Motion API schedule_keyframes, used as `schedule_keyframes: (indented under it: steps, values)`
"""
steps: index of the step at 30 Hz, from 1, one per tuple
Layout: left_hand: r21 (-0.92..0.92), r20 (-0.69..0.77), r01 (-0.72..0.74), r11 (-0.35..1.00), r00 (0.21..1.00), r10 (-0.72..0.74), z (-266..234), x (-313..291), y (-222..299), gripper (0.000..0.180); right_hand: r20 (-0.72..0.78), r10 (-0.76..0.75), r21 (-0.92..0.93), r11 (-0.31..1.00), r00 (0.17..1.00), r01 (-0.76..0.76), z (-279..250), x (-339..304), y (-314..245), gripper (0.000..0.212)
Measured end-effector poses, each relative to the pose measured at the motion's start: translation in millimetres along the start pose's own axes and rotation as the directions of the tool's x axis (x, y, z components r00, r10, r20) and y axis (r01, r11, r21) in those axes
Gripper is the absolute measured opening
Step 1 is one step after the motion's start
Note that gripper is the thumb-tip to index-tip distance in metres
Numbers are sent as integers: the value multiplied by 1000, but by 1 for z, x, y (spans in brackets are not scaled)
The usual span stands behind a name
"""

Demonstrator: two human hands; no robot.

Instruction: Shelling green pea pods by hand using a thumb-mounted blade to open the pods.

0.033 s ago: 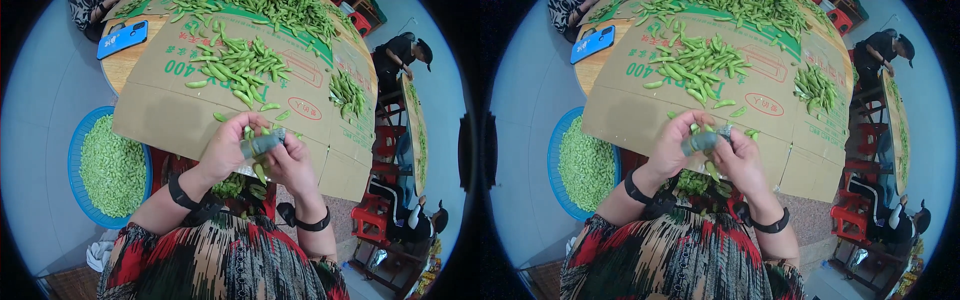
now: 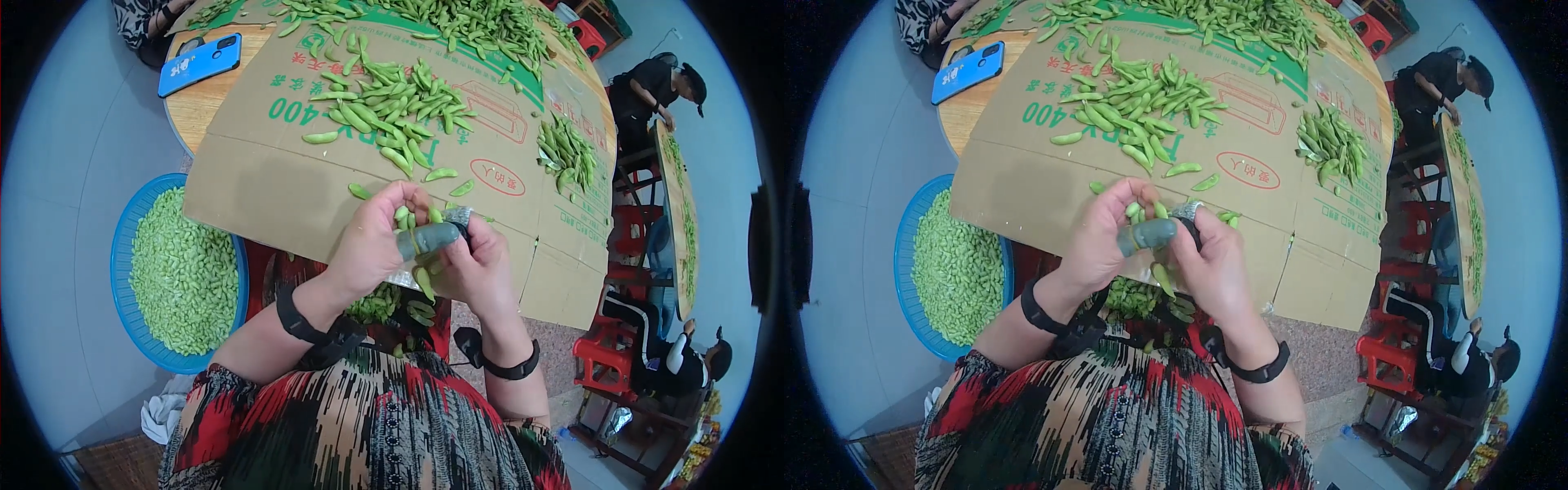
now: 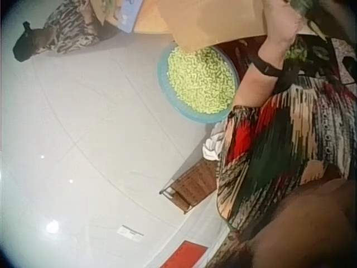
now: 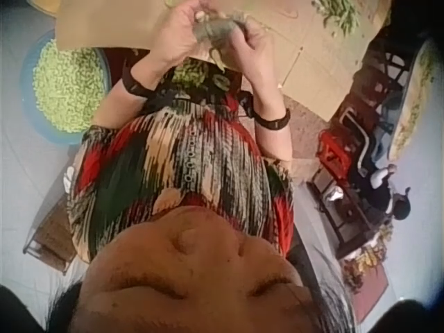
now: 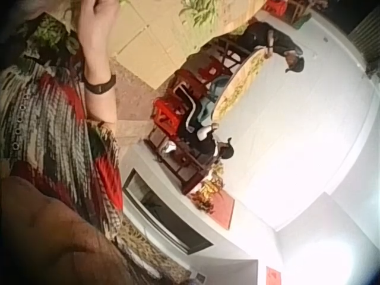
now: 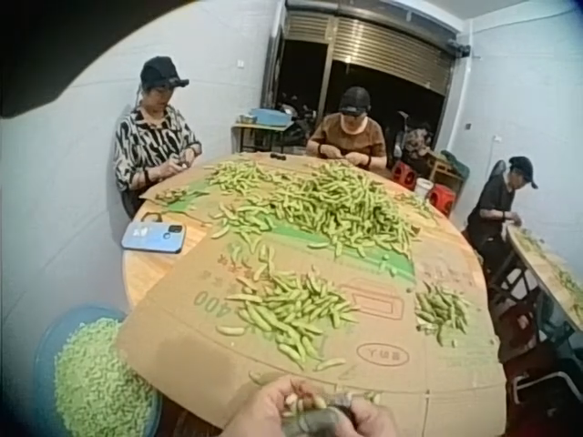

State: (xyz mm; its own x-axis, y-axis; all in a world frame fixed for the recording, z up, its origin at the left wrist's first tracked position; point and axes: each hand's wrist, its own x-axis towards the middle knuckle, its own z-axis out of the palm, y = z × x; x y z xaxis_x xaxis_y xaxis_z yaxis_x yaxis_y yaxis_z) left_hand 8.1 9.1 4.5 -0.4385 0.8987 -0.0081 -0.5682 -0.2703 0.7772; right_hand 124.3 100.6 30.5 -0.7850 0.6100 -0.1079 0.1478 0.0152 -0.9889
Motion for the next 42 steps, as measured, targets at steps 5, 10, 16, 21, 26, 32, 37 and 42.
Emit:
schedule_keyframes:
  steps: [5, 10, 16, 21, 26, 32, 37, 42]
  values:
    - [73, -109, -30, 997, 993, 38, -3, 0, -5, 18, -35, -35, -73, 997, 999, 32, -1, 4, -2, 12]
    - [59, -102, -33, 998, 994, 39, -5, -2, 1, 16, -9, -11, -236, 972, 1000, 9, 3, 2, -4, 17]
    - [142, -96, -66, 988, 992, 80, -24, -1, 2, 13, 107, -190, -483, 848, 976, 218, -14, 16, -13, 19]
    - [165, -59, 80, 983, 996, -71, -26, -4, 8, 20, 177, -283, -796, 522, 943, 306, -28, 49, -28, 18]
    - [568, 185, 102, 817, 951, -248, -11, -10, 28, 26, 302, -249, -898, 251, 920, 362, -32, 77, -13, 17]
    - [331, 18, 25, 943, 999, -33, -14, -6, 23, 39, 229, 280, 2, 958, 932, -288, -38, 46, -29, 8]
    - [-120, 115, 225, 967, 971, -212, -14, -5, 15, 37, 435, 315, 481, 710, 844, -514, -17, 8, -21, 10]
    - [-226, 17, 72, 971, 997, -70, -12, -6, 15, 18, 309, 206, 313, 900, 929, -303, -3, -7, -17, 20]
